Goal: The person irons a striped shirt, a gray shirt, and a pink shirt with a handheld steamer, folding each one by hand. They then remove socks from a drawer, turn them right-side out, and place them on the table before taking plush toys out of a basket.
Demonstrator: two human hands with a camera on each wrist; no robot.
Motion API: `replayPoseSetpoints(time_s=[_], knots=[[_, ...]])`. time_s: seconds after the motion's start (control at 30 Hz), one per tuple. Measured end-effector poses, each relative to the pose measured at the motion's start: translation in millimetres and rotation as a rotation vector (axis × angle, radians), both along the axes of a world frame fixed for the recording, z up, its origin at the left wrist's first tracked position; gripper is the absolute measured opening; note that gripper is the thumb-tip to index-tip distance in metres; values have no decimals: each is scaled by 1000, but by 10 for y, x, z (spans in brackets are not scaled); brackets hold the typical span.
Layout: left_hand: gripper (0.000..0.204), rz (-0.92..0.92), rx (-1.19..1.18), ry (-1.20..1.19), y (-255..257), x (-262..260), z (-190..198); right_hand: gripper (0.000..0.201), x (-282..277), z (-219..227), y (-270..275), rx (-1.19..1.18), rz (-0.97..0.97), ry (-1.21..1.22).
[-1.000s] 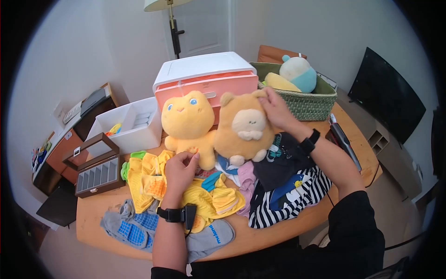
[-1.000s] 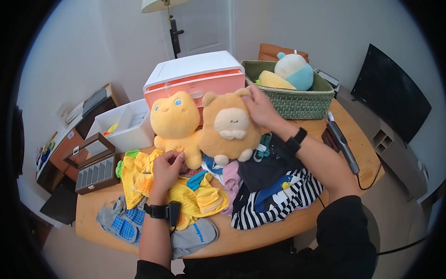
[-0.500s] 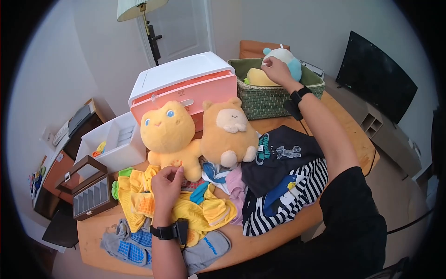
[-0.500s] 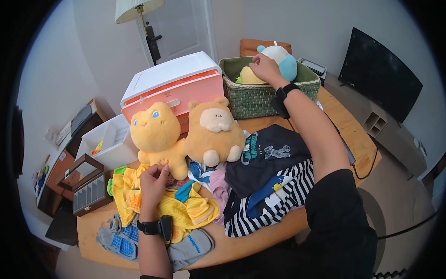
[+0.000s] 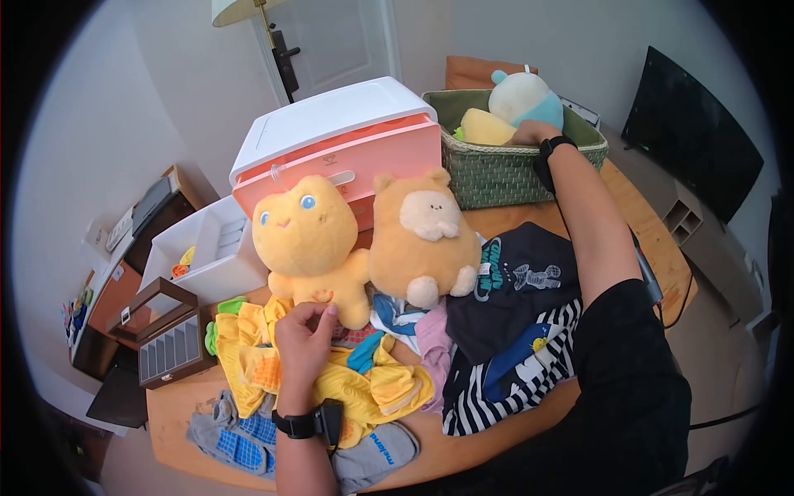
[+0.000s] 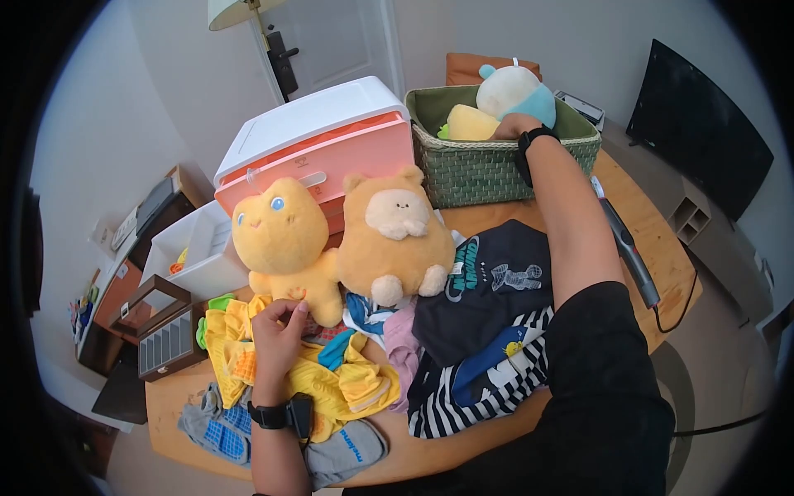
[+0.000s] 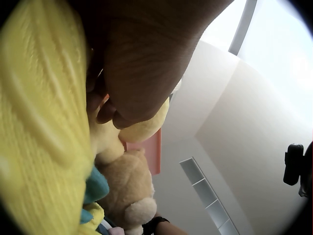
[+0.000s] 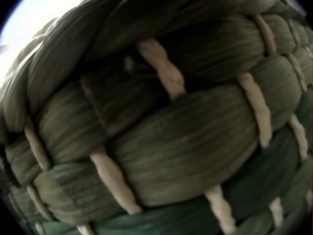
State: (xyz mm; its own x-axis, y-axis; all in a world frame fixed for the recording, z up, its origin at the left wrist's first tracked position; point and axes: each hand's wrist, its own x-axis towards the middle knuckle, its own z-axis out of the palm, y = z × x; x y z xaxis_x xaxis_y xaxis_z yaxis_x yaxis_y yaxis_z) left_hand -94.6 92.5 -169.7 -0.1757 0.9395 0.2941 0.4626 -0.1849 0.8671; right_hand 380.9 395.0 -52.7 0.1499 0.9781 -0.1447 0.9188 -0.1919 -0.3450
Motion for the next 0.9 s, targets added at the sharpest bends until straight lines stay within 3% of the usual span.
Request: replayPoseSetpoints(time_s=[0.1, 0.2, 0.33, 0.4, 0.6, 0.73, 0.9], knots=[[22, -12, -4, -25, -6, 22, 13, 52, -38, 20, -58, -15, -48, -2], [22, -9, 11, 7, 2, -3, -11, 76, -42, 78, -152, -40, 64, 98], [22, 1, -3, 39, 6, -25, -23, 88, 55, -19, 108, 299, 177, 26], [22, -9, -11, 25, -9, -7, 26, 98, 27, 78, 26, 424, 171, 45], [23, -19, -12, 6, 11, -25, -11, 95, -118, 579, -448, 809, 107, 197], [24, -37, -12, -26, 2, -11, 13, 90, -3, 723, -805, 831, 224, 285], [24, -51, -38, -64, -4, -7, 30, 78, 63, 591, -1522, 612, 387, 337]])
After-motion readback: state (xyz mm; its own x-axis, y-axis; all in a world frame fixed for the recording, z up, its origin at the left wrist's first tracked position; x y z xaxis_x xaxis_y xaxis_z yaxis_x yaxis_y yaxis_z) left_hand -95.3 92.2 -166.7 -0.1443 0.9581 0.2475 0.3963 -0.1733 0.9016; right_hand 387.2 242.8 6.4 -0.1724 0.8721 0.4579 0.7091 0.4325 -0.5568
